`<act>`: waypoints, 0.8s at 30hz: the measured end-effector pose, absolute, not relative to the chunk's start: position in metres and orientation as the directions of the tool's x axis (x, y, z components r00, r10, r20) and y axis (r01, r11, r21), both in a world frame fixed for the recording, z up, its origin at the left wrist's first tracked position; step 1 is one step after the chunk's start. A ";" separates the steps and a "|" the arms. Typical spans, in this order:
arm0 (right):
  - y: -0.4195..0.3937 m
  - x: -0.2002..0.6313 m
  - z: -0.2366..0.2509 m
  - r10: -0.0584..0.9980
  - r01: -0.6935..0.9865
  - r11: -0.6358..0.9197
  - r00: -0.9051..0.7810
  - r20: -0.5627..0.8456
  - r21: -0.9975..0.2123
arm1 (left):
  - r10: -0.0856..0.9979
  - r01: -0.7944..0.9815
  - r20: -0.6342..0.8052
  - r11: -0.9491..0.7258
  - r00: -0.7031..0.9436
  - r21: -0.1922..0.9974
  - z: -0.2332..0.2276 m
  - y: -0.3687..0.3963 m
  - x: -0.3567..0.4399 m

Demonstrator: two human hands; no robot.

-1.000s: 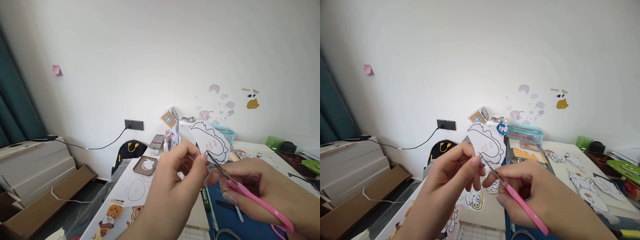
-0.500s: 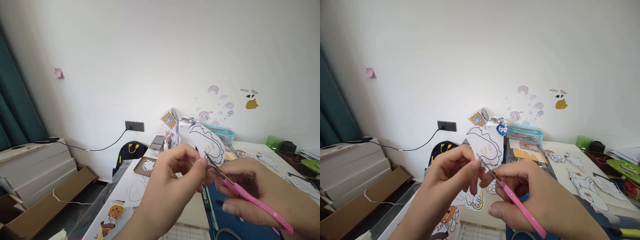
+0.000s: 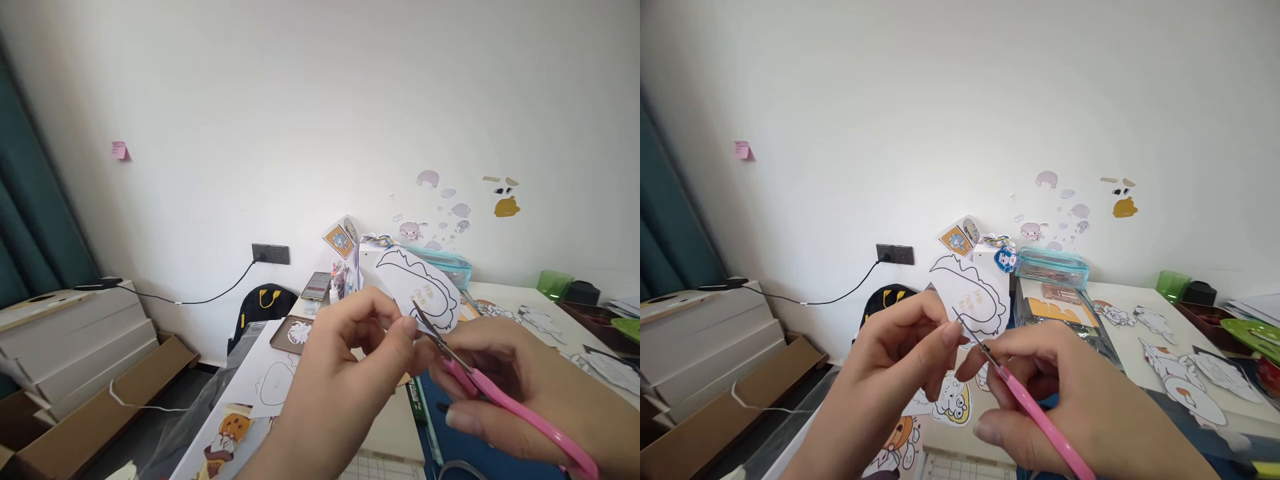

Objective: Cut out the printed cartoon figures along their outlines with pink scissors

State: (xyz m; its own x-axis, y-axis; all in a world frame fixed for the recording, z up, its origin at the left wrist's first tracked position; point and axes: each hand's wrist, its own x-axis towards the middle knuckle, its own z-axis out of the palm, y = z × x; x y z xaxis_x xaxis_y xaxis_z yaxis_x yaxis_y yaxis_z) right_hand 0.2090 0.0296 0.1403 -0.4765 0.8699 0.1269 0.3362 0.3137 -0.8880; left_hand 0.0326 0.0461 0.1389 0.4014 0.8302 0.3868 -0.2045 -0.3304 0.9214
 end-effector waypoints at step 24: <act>0.029 0.211 0.138 0.890 0.440 0.332 -0.439 0.123 -0.834 | 0.831 -0.160 0.393 -0.359 0.393 0.919 0.134 0.049 0.031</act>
State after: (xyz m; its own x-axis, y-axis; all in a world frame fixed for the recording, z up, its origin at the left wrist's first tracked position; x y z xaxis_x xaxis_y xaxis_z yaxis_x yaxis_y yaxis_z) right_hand 0.2106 0.0290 0.1383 -0.4387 0.8902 0.1228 0.4402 0.3320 -0.8343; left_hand 0.0310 0.0485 0.1341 0.3933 0.8310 0.3934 -0.1602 -0.3594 0.9193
